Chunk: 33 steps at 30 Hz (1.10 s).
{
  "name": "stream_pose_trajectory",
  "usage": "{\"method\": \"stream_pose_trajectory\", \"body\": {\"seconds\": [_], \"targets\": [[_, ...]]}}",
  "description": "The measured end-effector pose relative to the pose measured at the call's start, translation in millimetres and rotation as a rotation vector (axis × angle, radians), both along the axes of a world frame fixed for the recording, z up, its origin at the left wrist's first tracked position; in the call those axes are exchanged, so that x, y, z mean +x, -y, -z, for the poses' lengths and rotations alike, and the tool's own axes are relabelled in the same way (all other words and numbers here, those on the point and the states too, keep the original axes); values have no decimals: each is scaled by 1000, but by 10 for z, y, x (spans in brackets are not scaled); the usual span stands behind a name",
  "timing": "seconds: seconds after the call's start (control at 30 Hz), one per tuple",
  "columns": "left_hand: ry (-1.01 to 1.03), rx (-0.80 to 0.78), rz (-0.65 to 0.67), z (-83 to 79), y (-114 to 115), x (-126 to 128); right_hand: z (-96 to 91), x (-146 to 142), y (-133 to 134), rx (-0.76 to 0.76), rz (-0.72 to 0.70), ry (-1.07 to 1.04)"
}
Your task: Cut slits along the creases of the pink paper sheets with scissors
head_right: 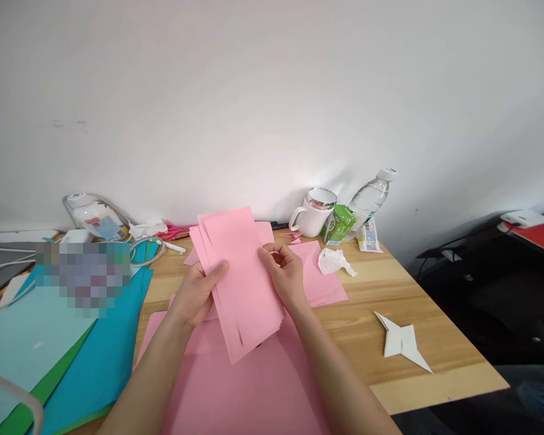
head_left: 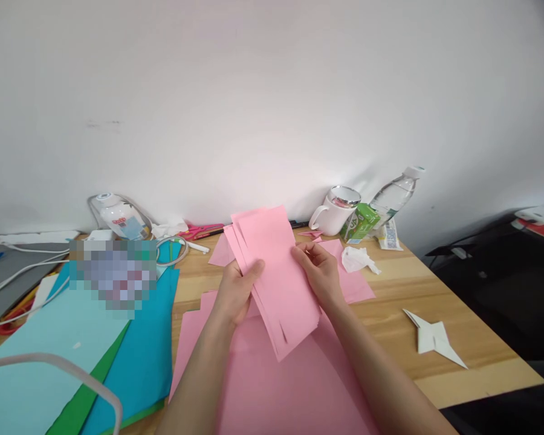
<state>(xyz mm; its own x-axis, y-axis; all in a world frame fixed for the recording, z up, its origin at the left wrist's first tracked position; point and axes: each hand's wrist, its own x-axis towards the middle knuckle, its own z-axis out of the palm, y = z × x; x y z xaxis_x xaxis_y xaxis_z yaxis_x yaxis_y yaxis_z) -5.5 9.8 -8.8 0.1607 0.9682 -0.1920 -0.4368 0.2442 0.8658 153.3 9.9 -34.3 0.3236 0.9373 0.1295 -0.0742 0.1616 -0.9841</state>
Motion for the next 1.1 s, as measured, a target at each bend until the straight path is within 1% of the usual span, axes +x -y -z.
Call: {"method": "stream_pose_trajectory", "body": {"seconds": [0.07,0.17,0.23,0.33,0.4,0.47,0.53,0.6,0.67,0.73,0.8,0.83,0.9,1.0,1.1], "targets": [[-17,6,-14,20,-5,-6,1,21,-9,10,-15,-7],[-40,25,-103,62,-37,-26,-20,66,-9,19,-112,-13],[-43,38,-195,80,-74,-56,-39,111,-2,44,-221,3],[-39,50,-310,80,-127,-118,-55,206,7,96,-467,67],[-40,57,-356,70,-150,-164,-54,277,6,99,-614,127],[-41,61,-379,63,-162,-203,-53,336,1,92,-691,190],[-44,63,-377,61,-166,-230,-58,364,-6,108,-726,250],[-52,64,-347,67,-164,-235,-65,343,-11,143,-710,267],[-57,71,-310,79,-159,-216,-58,277,-15,167,-650,246],[-51,91,-296,96,-152,-174,-26,185,-19,179,-511,195],[-39,119,-315,113,-140,-122,29,102,-28,190,-294,133],[-32,133,-333,120,-133,-95,59,73,-33,195,-214,117],[-17,157,-379,133,-117,-50,106,43,-38,214,-101,102],[5,166,-465,147,-104,-11,116,47,-20,257,-54,122],[33,148,-557,146,-115,-8,67,53,23,297,-103,163]]}}
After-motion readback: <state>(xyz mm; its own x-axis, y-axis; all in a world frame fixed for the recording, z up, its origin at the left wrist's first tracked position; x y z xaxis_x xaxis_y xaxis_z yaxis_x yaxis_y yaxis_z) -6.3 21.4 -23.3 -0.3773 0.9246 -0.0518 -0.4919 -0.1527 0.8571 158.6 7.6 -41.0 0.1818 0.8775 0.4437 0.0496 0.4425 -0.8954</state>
